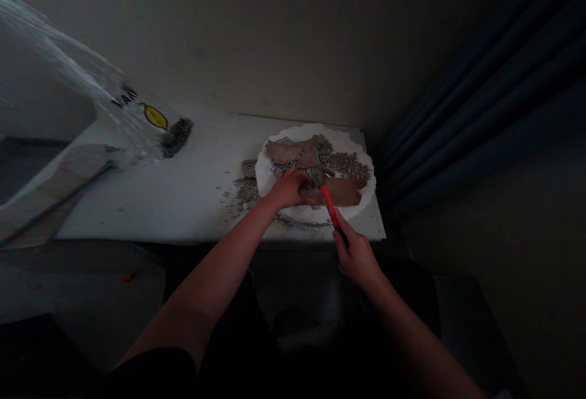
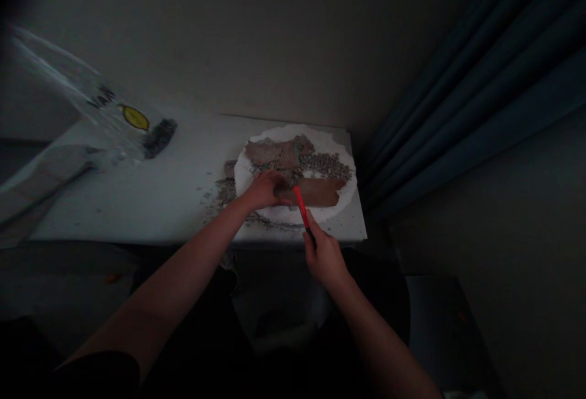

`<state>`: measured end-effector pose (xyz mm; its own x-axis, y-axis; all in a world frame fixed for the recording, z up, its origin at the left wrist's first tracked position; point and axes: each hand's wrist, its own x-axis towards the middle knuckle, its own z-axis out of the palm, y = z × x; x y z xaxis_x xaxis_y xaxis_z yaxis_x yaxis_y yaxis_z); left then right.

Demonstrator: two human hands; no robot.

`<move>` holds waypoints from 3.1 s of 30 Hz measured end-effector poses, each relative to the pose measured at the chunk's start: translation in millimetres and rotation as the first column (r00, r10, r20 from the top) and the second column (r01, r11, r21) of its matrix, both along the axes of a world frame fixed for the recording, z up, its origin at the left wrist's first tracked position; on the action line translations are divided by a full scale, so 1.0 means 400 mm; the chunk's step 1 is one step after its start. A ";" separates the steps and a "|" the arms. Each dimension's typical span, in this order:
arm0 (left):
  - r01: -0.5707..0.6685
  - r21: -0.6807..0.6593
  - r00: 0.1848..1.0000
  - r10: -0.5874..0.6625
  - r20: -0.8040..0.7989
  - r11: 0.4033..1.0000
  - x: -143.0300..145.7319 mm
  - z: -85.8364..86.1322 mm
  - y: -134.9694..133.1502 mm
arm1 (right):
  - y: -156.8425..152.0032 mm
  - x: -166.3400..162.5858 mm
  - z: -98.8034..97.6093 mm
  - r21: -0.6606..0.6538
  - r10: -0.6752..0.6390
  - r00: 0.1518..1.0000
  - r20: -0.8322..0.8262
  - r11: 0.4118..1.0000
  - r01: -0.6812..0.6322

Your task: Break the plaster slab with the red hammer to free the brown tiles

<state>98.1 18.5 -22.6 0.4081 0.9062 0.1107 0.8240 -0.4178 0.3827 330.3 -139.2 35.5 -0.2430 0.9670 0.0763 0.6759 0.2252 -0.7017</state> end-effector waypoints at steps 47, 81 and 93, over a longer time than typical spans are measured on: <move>-0.024 -0.033 0.999 0.026 0.048 0.999 0.008 0.012 -0.006 | -0.012 0.001 -0.072 0.024 -0.061 0.997 -0.039 0.998 0.062; -0.010 -0.001 0.993 0.010 0.118 1.000 0.004 0.018 -0.013 | 0.022 0.001 -0.069 0.048 -0.052 0.996 0.072 0.998 0.049; -0.430 -0.215 0.889 0.369 -0.272 0.877 -0.245 0.023 -0.160 | 0.039 0.021 -0.096 0.012 -0.077 0.996 0.041 0.997 0.076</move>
